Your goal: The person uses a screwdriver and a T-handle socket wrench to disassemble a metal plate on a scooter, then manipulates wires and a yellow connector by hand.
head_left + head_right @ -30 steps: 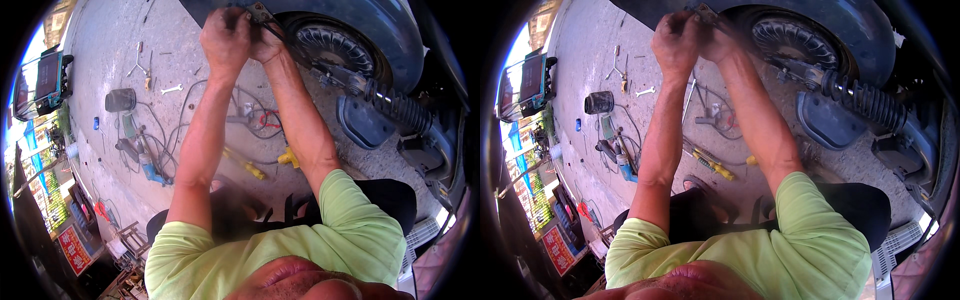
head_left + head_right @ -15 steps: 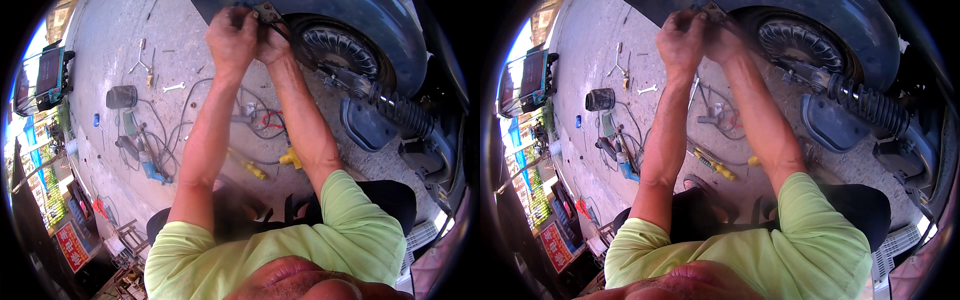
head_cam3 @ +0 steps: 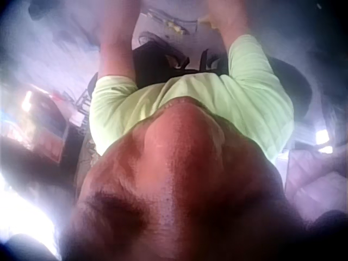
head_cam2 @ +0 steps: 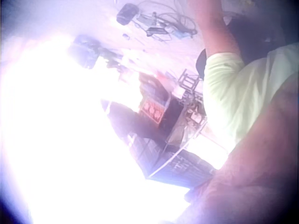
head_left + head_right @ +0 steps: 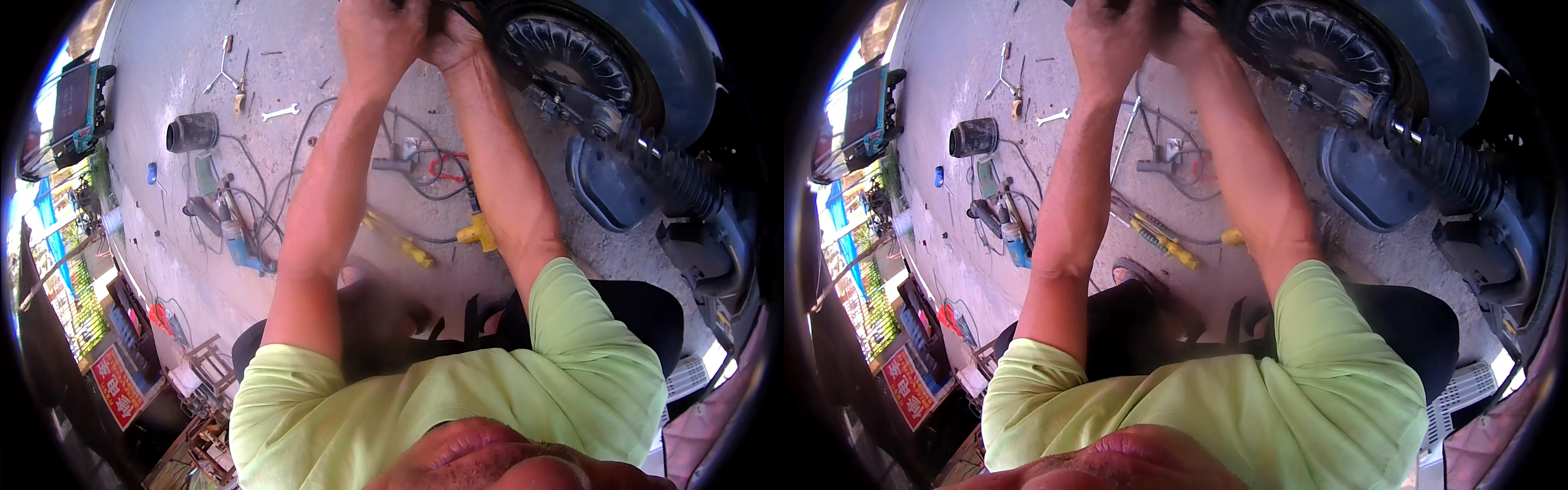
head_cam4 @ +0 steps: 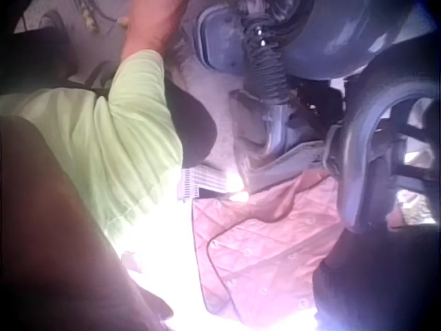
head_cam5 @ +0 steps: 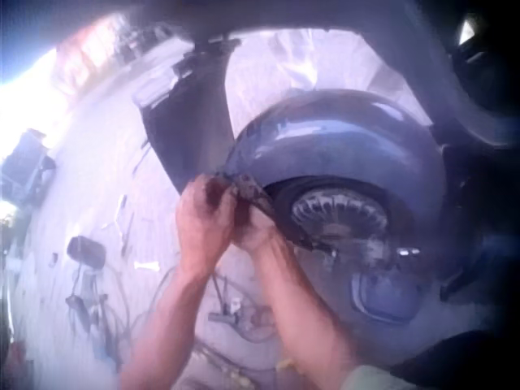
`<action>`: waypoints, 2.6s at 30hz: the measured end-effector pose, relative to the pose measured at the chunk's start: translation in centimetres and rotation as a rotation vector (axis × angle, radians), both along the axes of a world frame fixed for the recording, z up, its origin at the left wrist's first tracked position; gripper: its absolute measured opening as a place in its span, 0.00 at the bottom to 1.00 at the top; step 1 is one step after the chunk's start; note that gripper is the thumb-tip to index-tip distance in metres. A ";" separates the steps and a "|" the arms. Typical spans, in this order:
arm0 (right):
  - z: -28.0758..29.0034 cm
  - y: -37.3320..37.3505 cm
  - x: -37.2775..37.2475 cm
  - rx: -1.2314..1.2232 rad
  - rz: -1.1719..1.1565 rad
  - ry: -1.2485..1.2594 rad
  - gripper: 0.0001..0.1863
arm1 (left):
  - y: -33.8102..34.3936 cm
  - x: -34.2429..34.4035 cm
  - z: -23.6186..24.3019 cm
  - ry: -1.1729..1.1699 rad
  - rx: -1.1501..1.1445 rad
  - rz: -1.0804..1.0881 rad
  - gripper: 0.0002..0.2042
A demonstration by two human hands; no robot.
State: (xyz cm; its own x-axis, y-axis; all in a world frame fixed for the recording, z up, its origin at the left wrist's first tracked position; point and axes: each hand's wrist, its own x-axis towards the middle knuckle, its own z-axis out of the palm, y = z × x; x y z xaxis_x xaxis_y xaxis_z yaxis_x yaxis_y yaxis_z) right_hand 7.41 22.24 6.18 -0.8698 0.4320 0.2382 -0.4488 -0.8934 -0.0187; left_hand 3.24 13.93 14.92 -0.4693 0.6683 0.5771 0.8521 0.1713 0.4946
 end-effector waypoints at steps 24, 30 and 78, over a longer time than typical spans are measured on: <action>0.9 0.8 1.3 -0.308 0.069 -0.197 0.22 | -23.4 1.1 -13.8 -0.255 -0.873 -0.198 0.23; 0.1 1.4 1.4 -0.141 0.051 -0.153 0.24 | -24.6 -7.9 -8.6 -0.234 -1.096 -0.191 0.18; 0.8 1.0 0.1 -0.366 0.078 -0.223 0.25 | -20.6 0.3 10.2 -0.580 -0.486 -0.258 0.24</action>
